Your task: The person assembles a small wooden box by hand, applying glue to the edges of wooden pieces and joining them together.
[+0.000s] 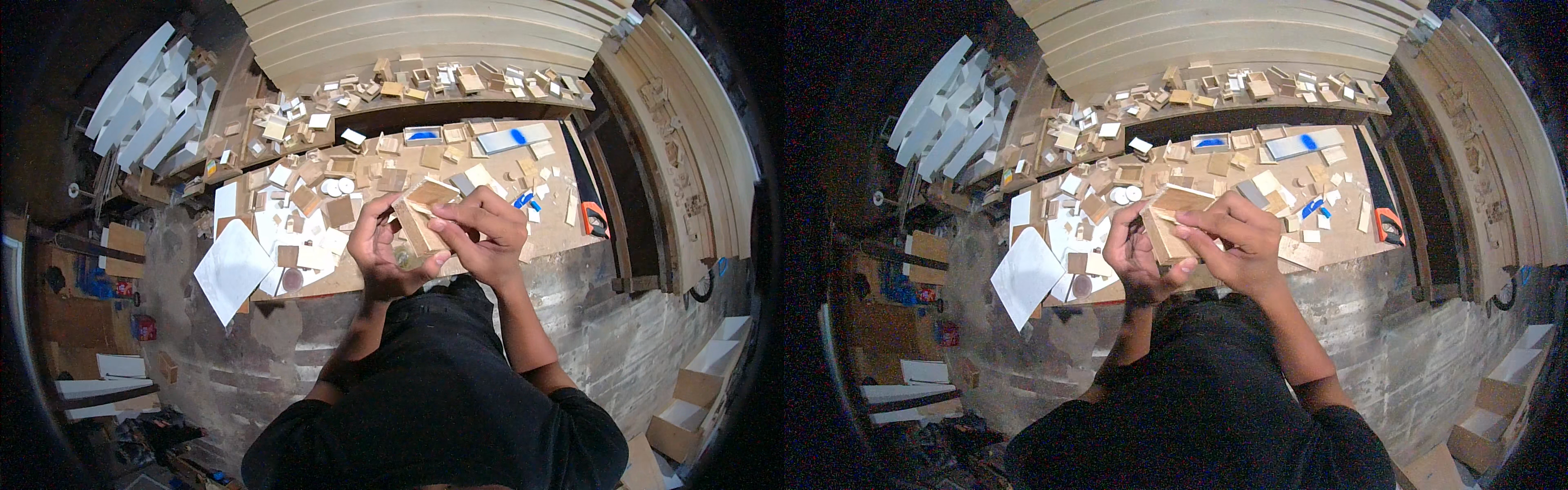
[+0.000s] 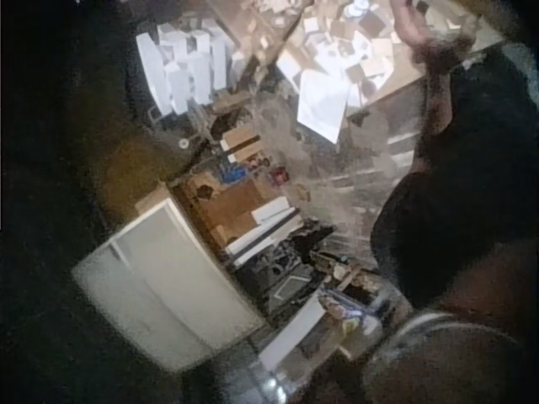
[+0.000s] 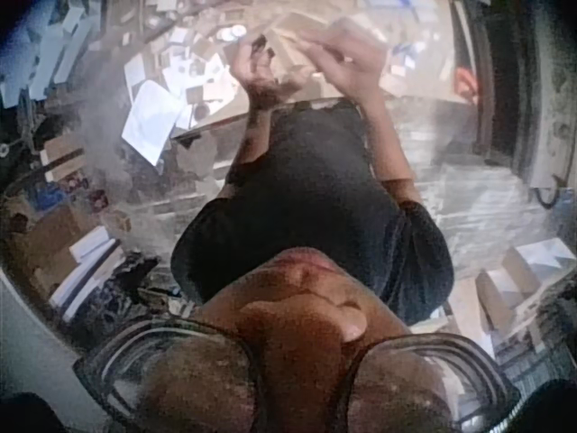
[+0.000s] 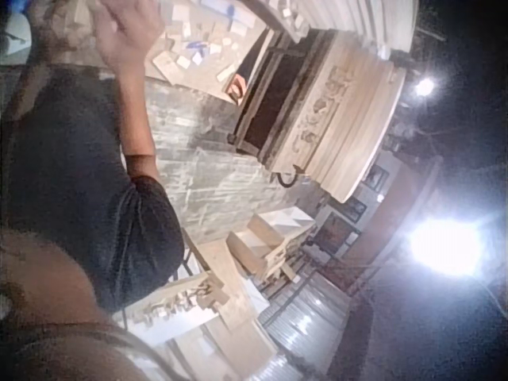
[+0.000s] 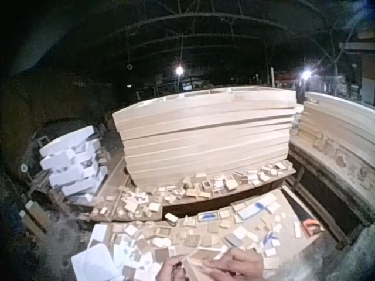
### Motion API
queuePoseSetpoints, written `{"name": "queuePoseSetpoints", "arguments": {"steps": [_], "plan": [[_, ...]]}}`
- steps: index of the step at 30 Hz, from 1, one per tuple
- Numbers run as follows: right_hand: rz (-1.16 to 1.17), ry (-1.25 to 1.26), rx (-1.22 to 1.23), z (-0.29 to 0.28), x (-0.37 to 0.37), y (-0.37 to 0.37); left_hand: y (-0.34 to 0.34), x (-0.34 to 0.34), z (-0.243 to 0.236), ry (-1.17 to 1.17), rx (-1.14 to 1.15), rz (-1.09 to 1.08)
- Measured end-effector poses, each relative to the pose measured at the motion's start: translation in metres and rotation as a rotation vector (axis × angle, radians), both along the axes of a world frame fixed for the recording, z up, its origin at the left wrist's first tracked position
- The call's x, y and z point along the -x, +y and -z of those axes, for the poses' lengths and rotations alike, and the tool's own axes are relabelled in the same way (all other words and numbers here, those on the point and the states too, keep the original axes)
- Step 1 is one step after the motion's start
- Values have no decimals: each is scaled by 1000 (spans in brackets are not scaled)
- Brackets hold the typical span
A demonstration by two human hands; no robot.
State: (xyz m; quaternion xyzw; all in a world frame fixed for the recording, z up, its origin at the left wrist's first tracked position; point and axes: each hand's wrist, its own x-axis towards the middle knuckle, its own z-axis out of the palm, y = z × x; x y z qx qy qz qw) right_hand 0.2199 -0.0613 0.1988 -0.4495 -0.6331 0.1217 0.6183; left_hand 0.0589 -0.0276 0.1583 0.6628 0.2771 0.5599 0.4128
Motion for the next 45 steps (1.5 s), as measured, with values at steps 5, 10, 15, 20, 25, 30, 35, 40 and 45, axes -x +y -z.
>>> {"name": "queuePoseSetpoints", "arguments": {"steps": [5, 10, 15, 20, 25, 30, 35, 40, 45], "plan": [[63, -59, 113, 32, -35, -4, 8, -12, 5, -177, 67, 8], [79, -45, 116, 16, -51, 4, 16, -27, 3, -262, 206, -6], [-44, -71, 119, 7, -52, 23, 18, -44, 12, -41, 8, 0], [27, -61, 339, 53, -106, 11, 19, -76, 20, -249, 163, -18], [84, -16, 472, 59, -165, 1, 34, -113, 42, -522, 504, -83], [-8, 86, 240, 41, -174, 26, 29, -154, 47, -295, 365, -77], [-111, 51, 361, 62, -196, 29, 26, -177, 45, -163, 126, -84], [-65, 341, 667, 95, -234, 13, 24, -178, 34, -89, 77, -189], [-130, 525, 685, 91, -228, 21, 24, -181, 39, 23, -126, -212]]}}
